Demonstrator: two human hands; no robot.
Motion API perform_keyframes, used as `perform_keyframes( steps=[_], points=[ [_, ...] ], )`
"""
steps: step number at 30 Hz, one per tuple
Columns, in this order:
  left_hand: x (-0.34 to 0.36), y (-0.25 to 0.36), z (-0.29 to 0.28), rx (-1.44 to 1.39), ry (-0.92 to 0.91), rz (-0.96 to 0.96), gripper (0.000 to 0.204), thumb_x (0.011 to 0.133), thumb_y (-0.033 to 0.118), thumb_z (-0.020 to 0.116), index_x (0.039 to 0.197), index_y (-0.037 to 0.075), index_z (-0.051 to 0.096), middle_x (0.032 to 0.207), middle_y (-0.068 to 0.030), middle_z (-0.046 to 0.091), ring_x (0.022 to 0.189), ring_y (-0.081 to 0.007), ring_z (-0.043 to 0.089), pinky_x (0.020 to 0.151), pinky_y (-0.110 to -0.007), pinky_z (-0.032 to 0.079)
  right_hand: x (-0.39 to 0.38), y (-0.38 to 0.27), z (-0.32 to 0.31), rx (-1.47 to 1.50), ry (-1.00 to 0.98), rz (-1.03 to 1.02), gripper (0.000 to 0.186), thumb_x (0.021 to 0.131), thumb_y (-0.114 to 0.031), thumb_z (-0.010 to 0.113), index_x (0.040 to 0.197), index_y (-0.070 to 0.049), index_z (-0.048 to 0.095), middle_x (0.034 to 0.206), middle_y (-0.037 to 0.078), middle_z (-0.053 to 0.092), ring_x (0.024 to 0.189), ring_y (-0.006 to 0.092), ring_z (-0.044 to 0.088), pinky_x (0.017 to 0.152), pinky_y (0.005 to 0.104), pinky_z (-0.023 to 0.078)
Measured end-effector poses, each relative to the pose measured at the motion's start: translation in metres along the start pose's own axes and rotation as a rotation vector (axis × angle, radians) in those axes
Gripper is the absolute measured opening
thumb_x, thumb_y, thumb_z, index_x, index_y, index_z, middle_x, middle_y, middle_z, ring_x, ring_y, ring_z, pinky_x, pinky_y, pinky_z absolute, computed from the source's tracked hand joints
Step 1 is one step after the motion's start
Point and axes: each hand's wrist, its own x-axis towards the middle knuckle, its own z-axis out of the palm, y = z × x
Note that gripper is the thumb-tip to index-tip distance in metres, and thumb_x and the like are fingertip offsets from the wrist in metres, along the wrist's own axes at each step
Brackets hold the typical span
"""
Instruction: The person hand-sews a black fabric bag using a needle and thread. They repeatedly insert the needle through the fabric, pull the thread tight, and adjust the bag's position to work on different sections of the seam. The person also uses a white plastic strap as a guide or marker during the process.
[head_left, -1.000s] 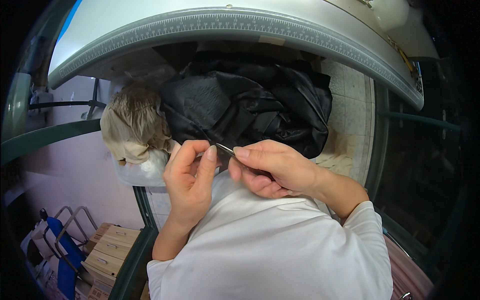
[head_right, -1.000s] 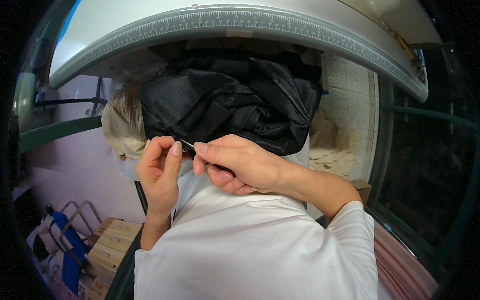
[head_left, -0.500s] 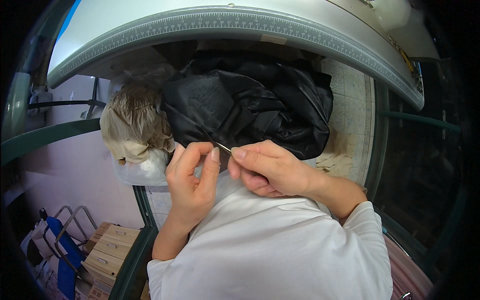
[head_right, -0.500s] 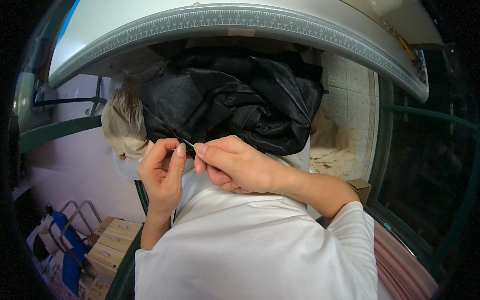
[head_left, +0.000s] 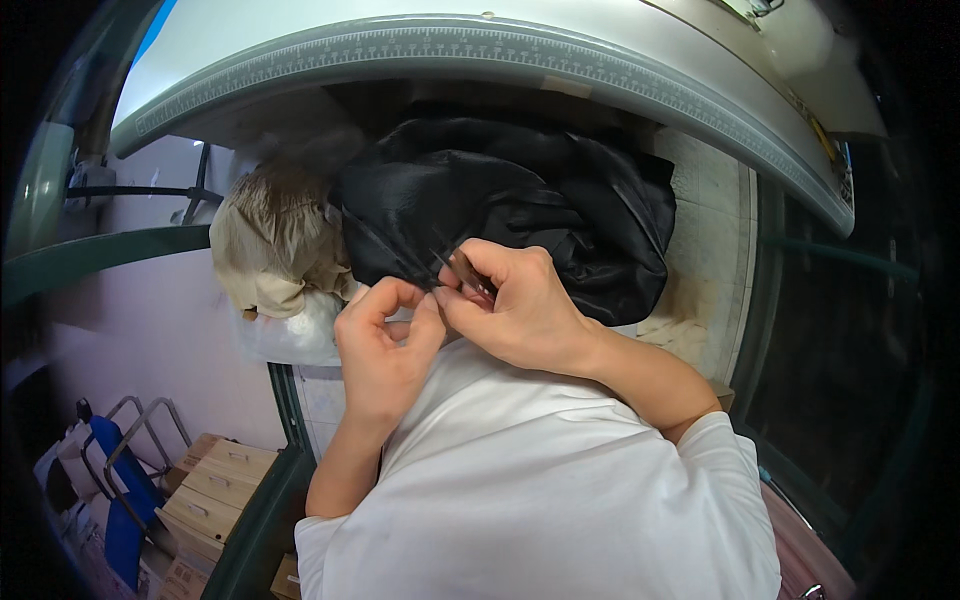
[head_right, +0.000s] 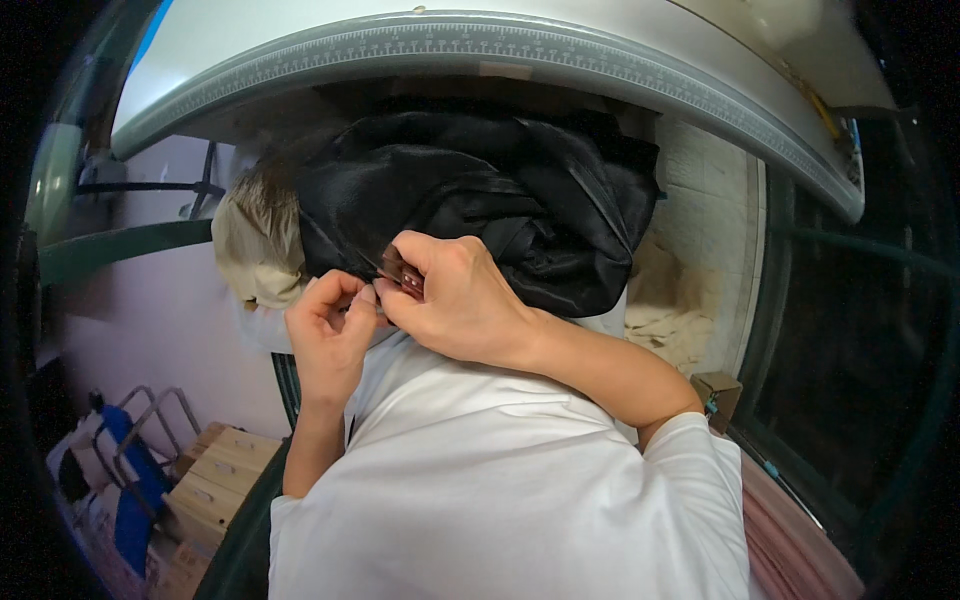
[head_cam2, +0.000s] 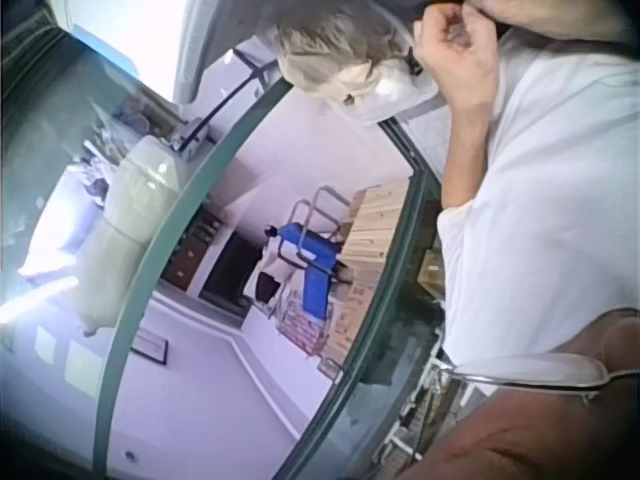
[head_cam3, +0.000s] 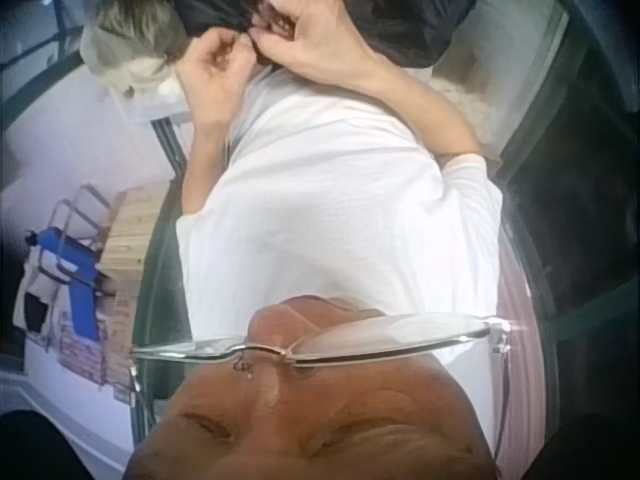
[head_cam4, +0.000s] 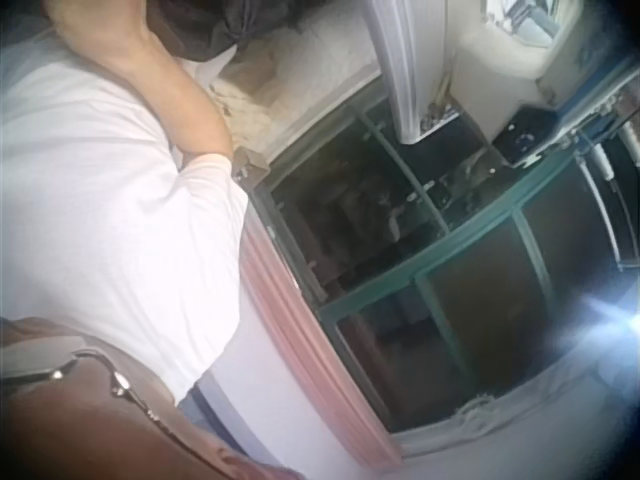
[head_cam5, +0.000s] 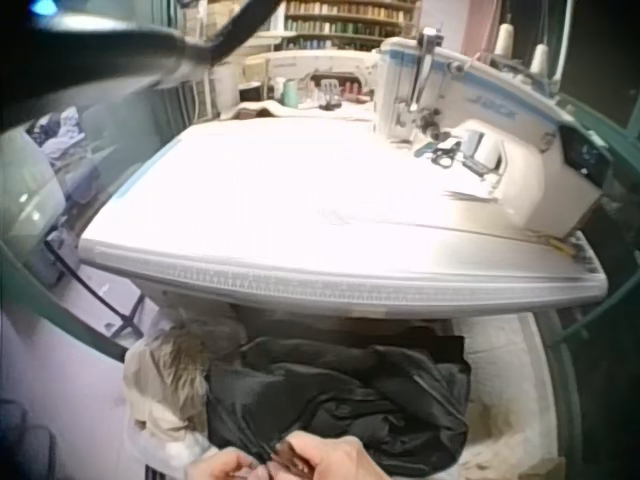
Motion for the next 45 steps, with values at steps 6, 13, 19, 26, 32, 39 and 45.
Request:
perform_keyframes(
  steps=[6,13,19,26,32,39,45],
  points=[
    [0.009,-0.012,-0.011,0.229,0.159,0.179,0.002,0.080,-0.008,0.059,0.081,-0.009,0.058,0.082,-0.0072,0.054,0.072,-0.0086,0.053,0.057,-0.022,0.045,0.000,0.001,-0.011,-0.051,0.132,-0.025,0.010,0.076,0.000,0.068,0.077,0.000,0.058,0.059,-0.004,0.048,0.056,0.0019,0.043,0.050,0.0206,0.037],
    [0.007,0.001,-0.013,0.263,0.104,0.221,0.012,0.088,-0.002,0.059,0.077,-0.003,0.054,0.078,-0.0008,0.048,0.065,-0.0062,0.049,0.053,-0.023,0.045,0.004,0.001,-0.032,0.183,-0.065,0.233,0.013,0.080,-0.006,0.068,0.079,0.003,0.059,0.061,-0.002,0.050,0.059,0.0041,0.044,0.053,0.0233,0.039],
    [0.012,-0.004,-0.003,0.721,0.281,0.455,0.017,0.085,0.003,0.062,0.076,-0.001,0.049,0.070,-0.0041,0.044,0.058,-0.0134,0.040,0.053,-0.028,0.034,-0.004,0.002,-0.018,0.073,-0.079,0.082,0.012,0.079,-0.002,0.067,0.075,0.000,0.056,0.061,-0.005,0.042,0.058,0.0022,0.036,0.052,0.0215,0.033],
    [0.000,0.006,-0.025,-0.146,-0.077,-0.217,0.020,0.083,0.003,0.065,0.068,-0.003,0.052,0.054,-0.0066,0.041,0.056,-0.0102,0.050,0.051,-0.031,0.037,-0.001,0.013,-0.029,0.092,0.005,0.218,0.012,0.079,-0.003,0.066,0.075,-0.001,0.056,0.063,-0.007,0.043,0.059,0.0021,0.036,0.052,0.0213,0.031],
    [0.002,-0.003,-0.010,0.718,0.294,0.360,0.008,0.082,0.001,0.068,0.087,-0.001,0.062,0.076,-0.0107,0.058,0.062,-0.0181,0.058,0.054,-0.032,0.044,-0.006,0.015,-0.027,0.071,-0.101,0.207,0.013,0.078,-0.007,0.065,0.074,0.002,0.056,0.060,0.000,0.046,0.059,0.0058,0.041,0.054,0.0245,0.037],
    [0.011,-0.005,-0.016,0.506,0.102,0.393,0.004,0.090,-0.001,0.060,0.093,-0.003,0.062,0.081,-0.0101,0.061,0.063,-0.0188,0.058,0.056,-0.031,0.046,-0.007,0.014,-0.031,0.083,-0.118,0.185,0.015,0.075,-0.005,0.065,0.072,0.003,0.052,0.060,0.003,0.046,0.060,0.0080,0.043,0.055,0.0268,0.039],
    [0.008,0.006,-0.027,-0.666,-0.199,-0.202,0.015,0.095,0.009,0.063,0.101,-0.004,0.063,0.081,-0.0002,0.063,0.065,-0.0046,0.053,0.058,-0.019,0.041,0.013,-0.006,-0.068,-0.114,-0.061,0.060,0.013,0.080,-0.012,0.072,0.083,-0.001,0.065,0.063,0.002,0.056,0.061,0.0068,0.050,0.054,0.0269,0.040]
  ],
)
